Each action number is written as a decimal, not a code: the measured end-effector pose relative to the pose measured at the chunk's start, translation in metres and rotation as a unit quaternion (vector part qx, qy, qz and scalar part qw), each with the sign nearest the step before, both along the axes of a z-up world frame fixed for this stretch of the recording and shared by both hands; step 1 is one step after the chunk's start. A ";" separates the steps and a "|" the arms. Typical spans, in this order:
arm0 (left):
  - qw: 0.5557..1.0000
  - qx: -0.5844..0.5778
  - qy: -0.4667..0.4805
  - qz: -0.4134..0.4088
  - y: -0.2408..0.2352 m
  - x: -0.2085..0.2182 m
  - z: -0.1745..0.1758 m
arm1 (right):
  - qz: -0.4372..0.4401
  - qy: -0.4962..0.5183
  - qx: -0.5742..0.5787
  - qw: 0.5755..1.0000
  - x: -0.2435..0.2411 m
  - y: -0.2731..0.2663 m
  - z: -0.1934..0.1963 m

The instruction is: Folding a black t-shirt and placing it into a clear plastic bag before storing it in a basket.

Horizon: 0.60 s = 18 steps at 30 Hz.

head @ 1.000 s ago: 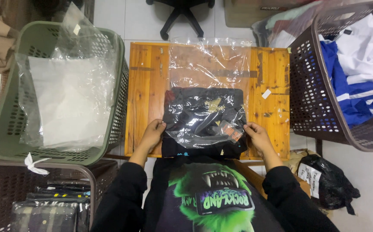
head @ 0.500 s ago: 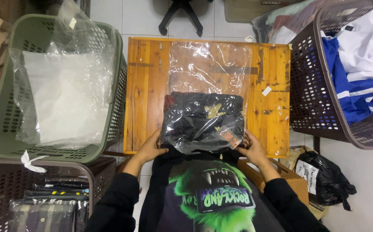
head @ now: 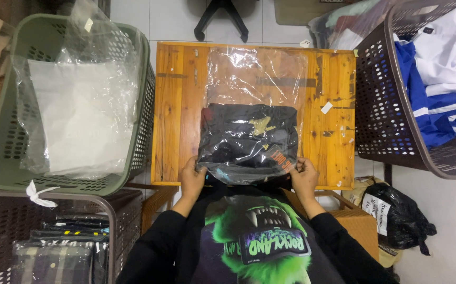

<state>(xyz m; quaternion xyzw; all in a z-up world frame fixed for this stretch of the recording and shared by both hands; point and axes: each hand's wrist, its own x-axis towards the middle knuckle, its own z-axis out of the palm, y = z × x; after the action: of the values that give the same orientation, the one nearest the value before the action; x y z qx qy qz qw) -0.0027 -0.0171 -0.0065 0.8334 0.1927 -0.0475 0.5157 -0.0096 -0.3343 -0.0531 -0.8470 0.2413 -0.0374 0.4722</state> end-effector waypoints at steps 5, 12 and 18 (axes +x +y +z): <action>0.996 0.079 0.007 0.026 -0.003 0.001 -0.005 | -0.009 0.031 -0.190 0.981 0.001 0.002 -0.007; 0.987 -0.017 0.046 -0.150 0.015 -0.004 0.020 | 0.203 0.073 -0.050 0.975 -0.002 0.022 0.084; 0.998 -0.005 0.038 -0.047 0.008 0.005 0.004 | 0.098 0.035 -0.024 0.994 -0.001 0.007 0.038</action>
<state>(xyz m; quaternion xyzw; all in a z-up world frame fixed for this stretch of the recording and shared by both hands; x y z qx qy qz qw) 0.0021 -0.0095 -0.0024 0.8368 0.1727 -0.1036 0.5092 -0.0109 -0.3271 -0.0155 -0.8787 0.1724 0.0333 0.4440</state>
